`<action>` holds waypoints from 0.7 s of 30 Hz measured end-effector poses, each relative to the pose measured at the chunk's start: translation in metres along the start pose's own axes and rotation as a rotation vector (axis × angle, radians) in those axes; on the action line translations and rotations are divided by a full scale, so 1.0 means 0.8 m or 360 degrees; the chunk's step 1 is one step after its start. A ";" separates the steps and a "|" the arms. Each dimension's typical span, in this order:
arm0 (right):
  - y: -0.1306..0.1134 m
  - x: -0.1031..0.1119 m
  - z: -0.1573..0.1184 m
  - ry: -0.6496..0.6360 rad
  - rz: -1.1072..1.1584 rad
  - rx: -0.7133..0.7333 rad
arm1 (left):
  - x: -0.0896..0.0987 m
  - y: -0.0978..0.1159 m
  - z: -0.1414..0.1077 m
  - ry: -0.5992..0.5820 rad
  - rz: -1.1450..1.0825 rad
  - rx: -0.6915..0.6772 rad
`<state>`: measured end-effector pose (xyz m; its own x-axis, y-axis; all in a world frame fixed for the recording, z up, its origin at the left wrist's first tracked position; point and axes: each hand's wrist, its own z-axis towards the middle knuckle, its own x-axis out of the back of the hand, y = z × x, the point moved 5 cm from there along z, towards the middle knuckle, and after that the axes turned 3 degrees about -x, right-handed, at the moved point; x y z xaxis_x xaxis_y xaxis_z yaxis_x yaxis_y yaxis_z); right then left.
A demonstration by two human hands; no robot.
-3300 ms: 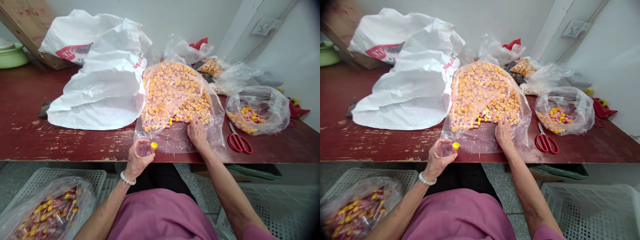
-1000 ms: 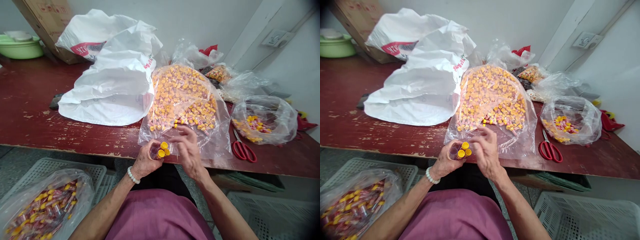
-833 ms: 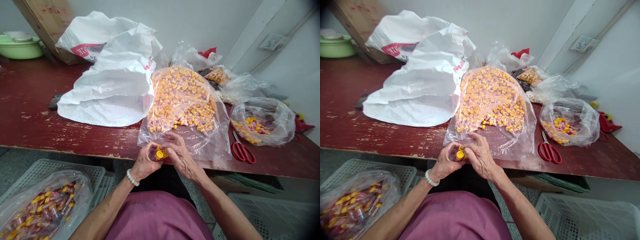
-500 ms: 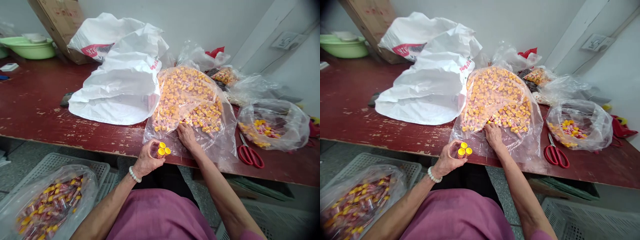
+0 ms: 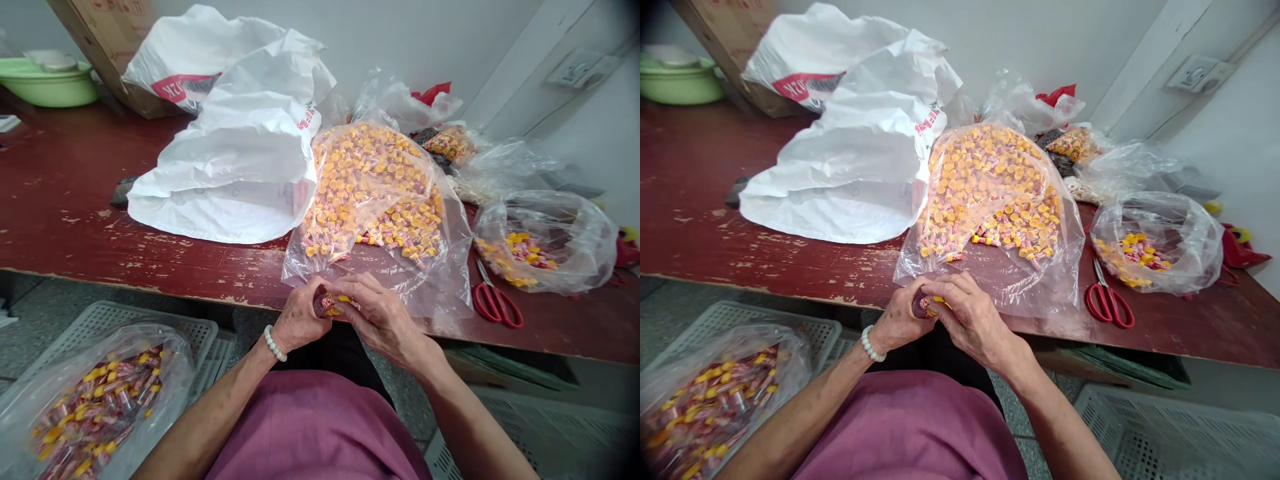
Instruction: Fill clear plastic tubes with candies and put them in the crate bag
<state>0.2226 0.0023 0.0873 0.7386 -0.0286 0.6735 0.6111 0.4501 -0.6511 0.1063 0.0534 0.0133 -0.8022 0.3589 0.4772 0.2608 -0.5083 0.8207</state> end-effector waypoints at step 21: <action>0.163 -0.029 0.052 0.0136 -0.0820 -0.0455 | 0.017 -0.038 -0.011 0.0227 -0.0619 0.0463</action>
<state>0.2729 0.0989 0.0017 0.3393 -0.2567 0.9050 0.9406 0.1012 -0.3240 0.0827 0.0666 -0.0078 -0.9298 0.3573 0.0879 0.0507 -0.1122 0.9924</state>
